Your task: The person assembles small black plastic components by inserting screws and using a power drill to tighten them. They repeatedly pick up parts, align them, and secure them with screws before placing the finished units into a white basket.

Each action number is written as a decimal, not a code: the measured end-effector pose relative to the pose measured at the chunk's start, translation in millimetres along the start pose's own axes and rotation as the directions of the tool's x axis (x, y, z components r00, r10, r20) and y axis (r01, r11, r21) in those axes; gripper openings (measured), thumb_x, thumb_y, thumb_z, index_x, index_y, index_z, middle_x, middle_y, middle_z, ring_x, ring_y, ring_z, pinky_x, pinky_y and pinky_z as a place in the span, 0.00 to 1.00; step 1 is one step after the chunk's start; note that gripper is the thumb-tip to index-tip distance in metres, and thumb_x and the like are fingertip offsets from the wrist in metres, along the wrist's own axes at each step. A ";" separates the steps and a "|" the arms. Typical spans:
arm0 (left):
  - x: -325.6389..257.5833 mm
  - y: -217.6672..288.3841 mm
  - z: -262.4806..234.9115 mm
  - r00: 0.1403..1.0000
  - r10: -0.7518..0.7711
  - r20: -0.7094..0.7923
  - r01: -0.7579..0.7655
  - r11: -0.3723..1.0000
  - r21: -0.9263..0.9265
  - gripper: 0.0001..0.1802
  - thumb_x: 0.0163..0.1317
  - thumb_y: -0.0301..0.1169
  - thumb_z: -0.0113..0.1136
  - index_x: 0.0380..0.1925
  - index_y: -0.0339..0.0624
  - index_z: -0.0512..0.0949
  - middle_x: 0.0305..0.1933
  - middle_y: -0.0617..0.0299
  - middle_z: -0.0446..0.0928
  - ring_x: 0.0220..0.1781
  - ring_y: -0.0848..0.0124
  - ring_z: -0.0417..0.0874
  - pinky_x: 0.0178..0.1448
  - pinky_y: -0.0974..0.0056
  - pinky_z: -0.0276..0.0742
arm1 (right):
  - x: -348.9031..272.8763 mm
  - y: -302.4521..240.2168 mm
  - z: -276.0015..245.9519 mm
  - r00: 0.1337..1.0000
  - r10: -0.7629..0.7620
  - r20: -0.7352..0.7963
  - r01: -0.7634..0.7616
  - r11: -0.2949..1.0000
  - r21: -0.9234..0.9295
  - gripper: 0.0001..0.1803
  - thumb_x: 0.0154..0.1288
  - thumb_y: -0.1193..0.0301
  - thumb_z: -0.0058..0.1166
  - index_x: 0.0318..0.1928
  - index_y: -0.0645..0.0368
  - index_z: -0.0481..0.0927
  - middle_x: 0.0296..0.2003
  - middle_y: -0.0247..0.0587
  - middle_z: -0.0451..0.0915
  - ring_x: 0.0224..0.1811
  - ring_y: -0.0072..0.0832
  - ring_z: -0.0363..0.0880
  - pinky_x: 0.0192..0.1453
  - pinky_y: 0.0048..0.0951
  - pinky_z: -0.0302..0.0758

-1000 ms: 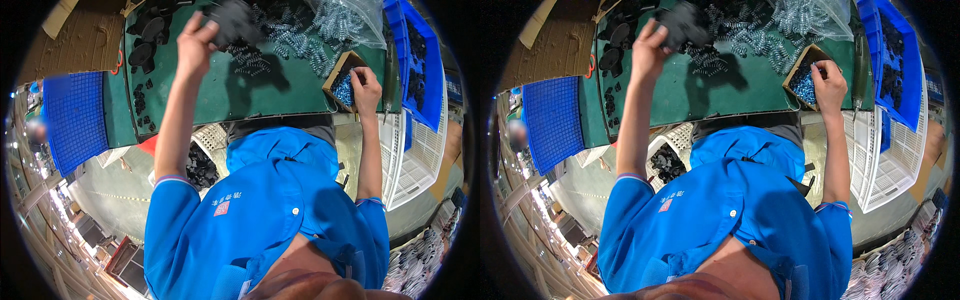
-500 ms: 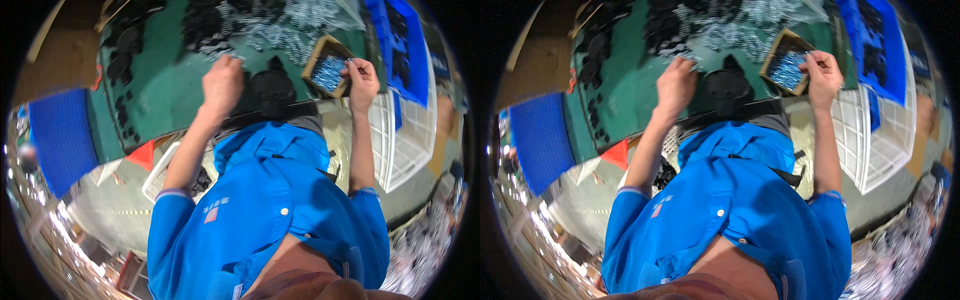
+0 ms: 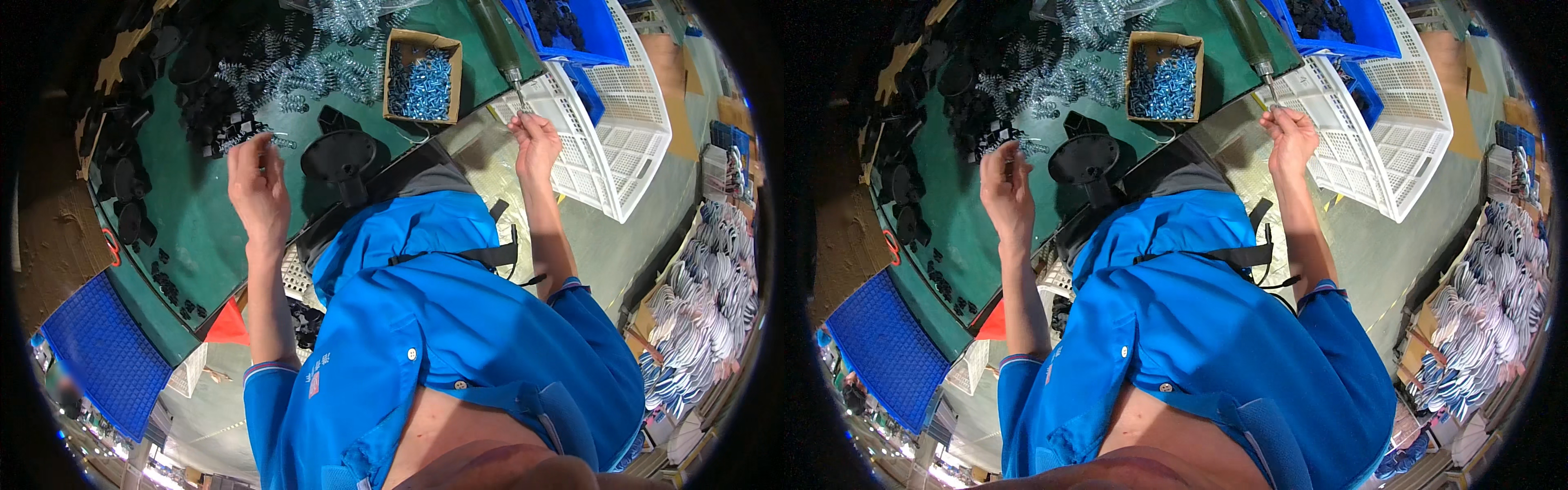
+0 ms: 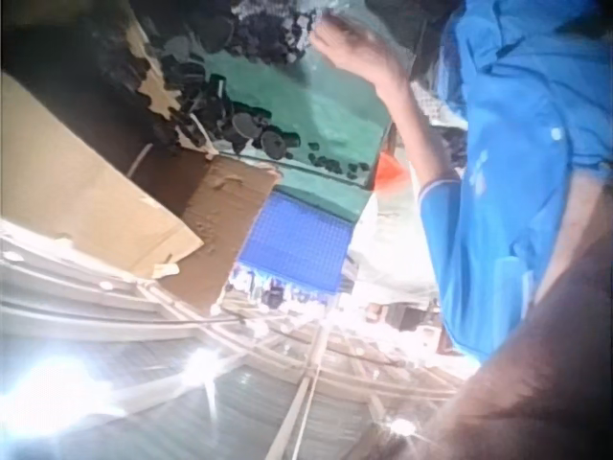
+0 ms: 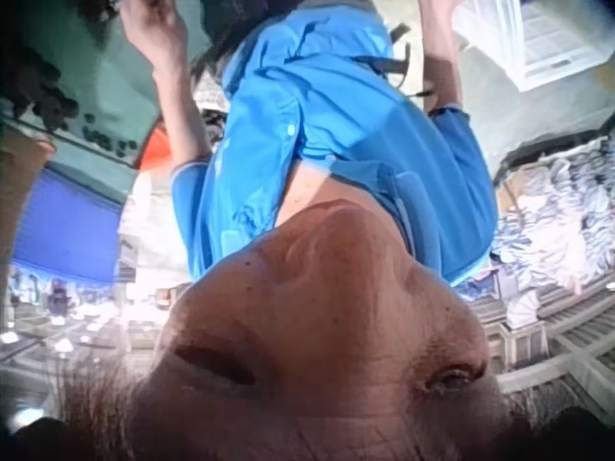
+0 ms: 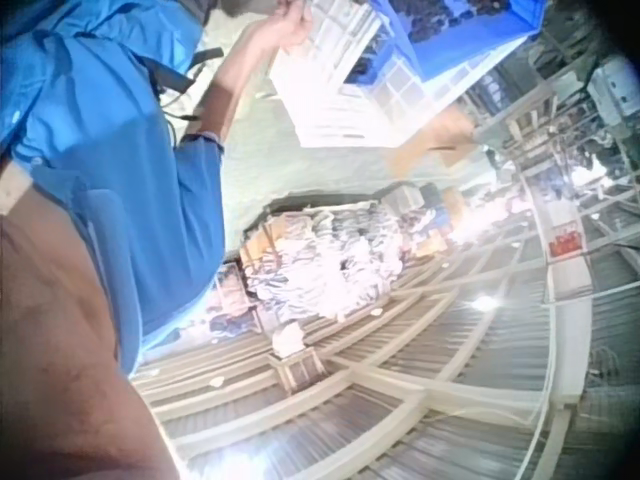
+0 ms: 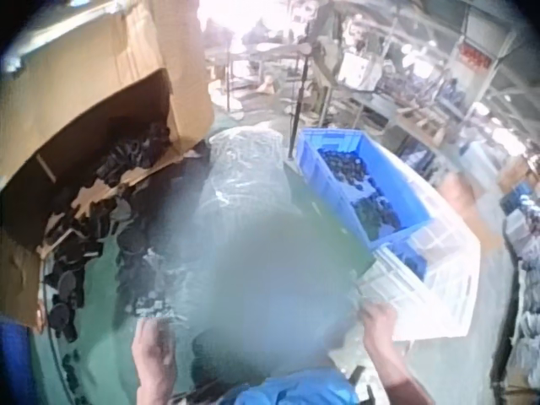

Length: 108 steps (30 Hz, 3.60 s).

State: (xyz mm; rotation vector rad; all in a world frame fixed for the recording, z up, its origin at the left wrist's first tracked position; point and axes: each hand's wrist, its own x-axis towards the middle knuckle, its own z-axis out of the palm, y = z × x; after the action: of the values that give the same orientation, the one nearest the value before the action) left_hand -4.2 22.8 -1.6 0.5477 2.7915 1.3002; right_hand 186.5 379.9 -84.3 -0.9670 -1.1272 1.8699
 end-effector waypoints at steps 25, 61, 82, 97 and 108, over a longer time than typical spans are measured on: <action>-2.1 2.3 28.7 0.991 -0.110 -0.081 0.072 0.925 -0.373 0.09 0.63 0.23 0.65 0.43 0.33 0.83 0.38 0.64 0.83 0.38 0.81 0.79 0.43 0.76 0.75 | 7.9 6.3 -7.8 0.990 0.023 0.141 -0.022 1.000 -0.011 0.11 0.66 0.79 0.55 0.48 0.69 0.77 0.41 0.50 0.82 0.43 0.37 0.83 0.50 0.37 0.82; 2.2 13.0 67.5 0.997 0.043 -0.061 -0.042 0.999 0.006 0.09 0.60 0.28 0.64 0.39 0.41 0.80 0.41 0.54 0.76 0.42 0.54 0.81 0.42 0.54 0.78 | -8.2 40.7 298.3 0.135 0.102 0.986 0.880 0.446 -0.166 0.10 0.59 0.70 0.59 0.39 0.63 0.82 0.31 0.43 0.83 0.33 0.34 0.82 0.38 0.30 0.76; -2.8 5.7 72.6 0.987 0.085 -0.133 -0.089 0.996 -0.021 0.15 0.52 0.32 0.69 0.39 0.40 0.79 0.37 0.54 0.76 0.39 0.54 0.80 0.42 0.53 0.77 | -33.4 79.6 322.5 0.097 0.017 0.995 0.914 0.393 -0.096 0.10 0.59 0.66 0.58 0.39 0.58 0.79 0.30 0.44 0.82 0.32 0.41 0.82 0.37 0.37 0.77; 74.7 -62.5 -10.7 0.989 0.127 -0.069 -0.066 0.821 0.566 0.12 0.48 0.28 0.66 0.36 0.43 0.84 0.38 0.56 0.79 0.40 0.54 0.82 0.45 0.56 0.80 | -7.8 49.1 278.4 0.150 0.070 0.986 0.898 0.407 -0.166 0.13 0.60 0.68 0.57 0.44 0.59 0.80 0.38 0.43 0.83 0.40 0.40 0.83 0.44 0.37 0.78; 74.9 -49.9 -35.5 0.995 0.036 -0.091 -0.006 0.952 0.306 0.15 0.53 0.40 0.70 0.39 0.48 0.86 0.42 0.60 0.80 0.40 0.62 0.84 0.45 0.59 0.78 | -38.7 8.2 246.6 0.271 0.146 0.951 0.645 0.706 -0.292 0.09 0.64 0.76 0.59 0.43 0.66 0.81 0.34 0.34 0.80 0.31 0.16 0.76 0.35 0.20 0.72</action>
State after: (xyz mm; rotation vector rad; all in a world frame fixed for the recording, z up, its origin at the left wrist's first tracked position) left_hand -95.4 -9.2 -5.5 0.5367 3.0977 0.9225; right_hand -12.9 254.2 -1.4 0.3134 -2.6346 1.6512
